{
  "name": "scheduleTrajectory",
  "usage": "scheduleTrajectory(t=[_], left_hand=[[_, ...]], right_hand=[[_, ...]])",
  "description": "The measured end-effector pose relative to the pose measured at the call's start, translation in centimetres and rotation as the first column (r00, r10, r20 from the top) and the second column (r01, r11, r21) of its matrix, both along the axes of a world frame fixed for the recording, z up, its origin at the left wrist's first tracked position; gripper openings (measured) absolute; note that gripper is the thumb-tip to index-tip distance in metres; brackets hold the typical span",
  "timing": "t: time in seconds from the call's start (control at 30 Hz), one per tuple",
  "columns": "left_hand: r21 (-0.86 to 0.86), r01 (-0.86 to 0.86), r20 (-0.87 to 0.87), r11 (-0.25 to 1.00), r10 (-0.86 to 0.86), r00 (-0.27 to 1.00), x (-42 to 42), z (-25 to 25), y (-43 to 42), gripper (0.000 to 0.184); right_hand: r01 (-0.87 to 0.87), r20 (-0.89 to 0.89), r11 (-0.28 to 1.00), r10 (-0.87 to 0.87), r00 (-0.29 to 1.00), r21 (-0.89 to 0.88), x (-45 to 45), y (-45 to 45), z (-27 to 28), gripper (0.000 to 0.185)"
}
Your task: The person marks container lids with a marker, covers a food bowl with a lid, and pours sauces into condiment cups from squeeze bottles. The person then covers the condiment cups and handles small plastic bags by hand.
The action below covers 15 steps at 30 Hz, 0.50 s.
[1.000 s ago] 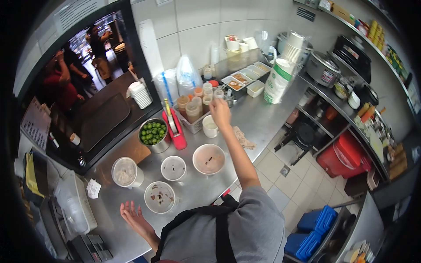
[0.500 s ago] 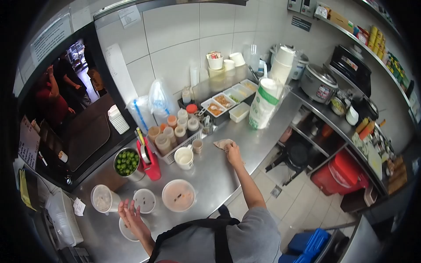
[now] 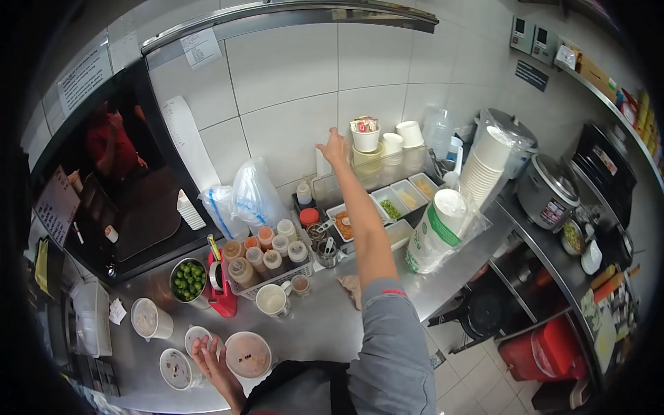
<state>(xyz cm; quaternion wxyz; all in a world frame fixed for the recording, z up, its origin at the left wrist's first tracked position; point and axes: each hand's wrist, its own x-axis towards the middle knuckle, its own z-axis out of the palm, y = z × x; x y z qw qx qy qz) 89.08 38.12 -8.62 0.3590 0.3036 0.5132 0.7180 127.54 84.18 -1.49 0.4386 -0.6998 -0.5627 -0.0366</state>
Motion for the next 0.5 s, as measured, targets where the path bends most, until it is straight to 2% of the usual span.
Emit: scheduleTrajectory(t=[0.1, 0.2, 0.3, 0.4, 0.5], left_hand=[[-0.022, -0.088, 0.007, 0.996, 0.088, 0.996, 1.1, 0.3, -0.4, 0.037], [-0.021, -0.112, 0.016, 0.993, 0.112, 0.994, 1.6, 0.0, -0.3, 0.037], [-0.016, -0.120, 0.006, 0.993, 0.121, 0.993, 2.2, 0.0, -0.4, 0.037], [-0.021, -0.127, 0.002, 0.992, 0.127, 0.992, 2.7, 0.0, -0.2, 0.036], [-0.023, -0.114, 0.010, 0.993, 0.114, 0.993, 3.0, 0.0, 0.0, 0.035]], right_hand=[[0.066, 0.046, 0.977, -0.058, 0.997, -0.202, -0.2, 3.2, -0.7, 0.077], [0.027, -0.026, 0.959, -0.035, 0.999, -0.281, 1.1, 5.7, -1.3, 0.079], [-0.064, -0.186, 0.968, 0.018, 0.982, -0.244, 2.0, 5.3, -0.3, 0.078], [-0.042, -0.200, 0.991, 0.016, 0.980, -0.129, 2.1, 5.2, -0.5, 0.078], [-0.070, -0.208, 0.993, 0.048, 0.977, -0.100, 2.5, 5.4, -0.9, 0.076]])
